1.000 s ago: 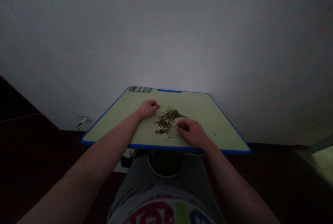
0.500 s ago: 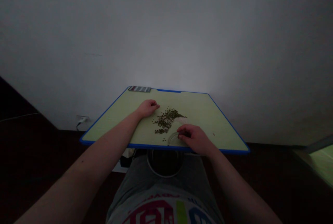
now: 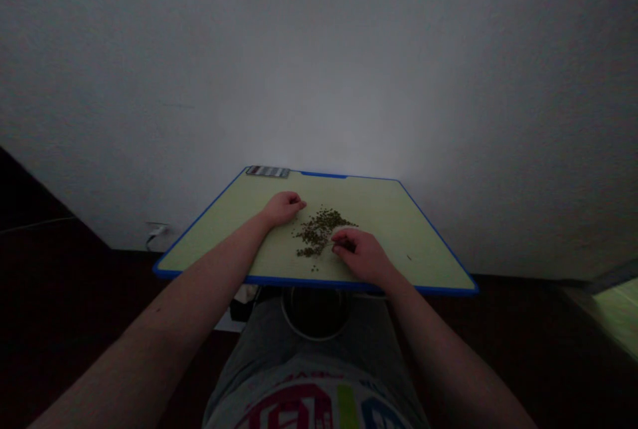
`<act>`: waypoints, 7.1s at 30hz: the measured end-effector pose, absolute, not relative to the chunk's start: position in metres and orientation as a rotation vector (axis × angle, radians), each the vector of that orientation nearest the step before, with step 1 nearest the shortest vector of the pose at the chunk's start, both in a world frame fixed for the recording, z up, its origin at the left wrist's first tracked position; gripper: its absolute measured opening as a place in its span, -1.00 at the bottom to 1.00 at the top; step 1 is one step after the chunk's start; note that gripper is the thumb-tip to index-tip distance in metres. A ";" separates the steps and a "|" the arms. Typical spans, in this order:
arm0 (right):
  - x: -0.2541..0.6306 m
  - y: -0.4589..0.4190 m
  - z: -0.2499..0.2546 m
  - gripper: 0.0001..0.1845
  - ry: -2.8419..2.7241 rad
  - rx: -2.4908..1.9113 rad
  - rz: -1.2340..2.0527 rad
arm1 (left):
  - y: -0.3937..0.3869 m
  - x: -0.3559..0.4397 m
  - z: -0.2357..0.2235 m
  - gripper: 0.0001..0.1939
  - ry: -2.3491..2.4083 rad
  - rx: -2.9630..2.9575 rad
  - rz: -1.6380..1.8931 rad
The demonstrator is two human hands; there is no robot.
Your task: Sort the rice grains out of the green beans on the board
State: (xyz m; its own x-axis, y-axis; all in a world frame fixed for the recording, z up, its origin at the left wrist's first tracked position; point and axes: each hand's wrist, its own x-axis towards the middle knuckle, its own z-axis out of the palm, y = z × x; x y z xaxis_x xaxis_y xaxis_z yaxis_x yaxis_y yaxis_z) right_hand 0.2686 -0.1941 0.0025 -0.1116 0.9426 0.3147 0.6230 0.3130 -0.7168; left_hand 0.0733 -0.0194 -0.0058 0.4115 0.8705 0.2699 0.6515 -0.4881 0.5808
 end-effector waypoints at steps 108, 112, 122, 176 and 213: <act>0.304 -0.235 -0.001 -0.85 -1.647 -1.500 0.225 | -0.016 0.071 -0.008 -0.67 1.284 2.256 0.795; 0.302 -0.244 -0.001 -0.86 -1.853 -1.419 0.092 | -0.020 0.072 -0.005 -0.67 1.296 2.260 0.777; 0.279 -0.235 -0.004 -0.82 -2.120 -1.291 0.055 | -0.016 0.073 -0.009 -0.66 1.316 2.289 0.784; 0.267 -0.239 0.000 -0.85 -2.047 -1.530 -0.053 | -0.018 0.074 -0.006 -0.66 1.300 2.269 0.791; 0.271 -0.217 -0.002 -0.83 -2.014 -1.505 -0.130 | -0.016 0.071 -0.008 -0.64 1.286 2.299 0.777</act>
State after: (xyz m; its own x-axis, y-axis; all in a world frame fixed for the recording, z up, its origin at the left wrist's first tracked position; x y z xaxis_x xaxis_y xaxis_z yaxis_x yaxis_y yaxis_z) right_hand 0.2714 -0.2168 -0.0020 -0.1644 0.8364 0.5229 0.8966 0.3477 -0.2744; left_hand 0.0710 -0.0165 -0.0077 0.4243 0.8627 0.2751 0.6447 -0.5012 0.5773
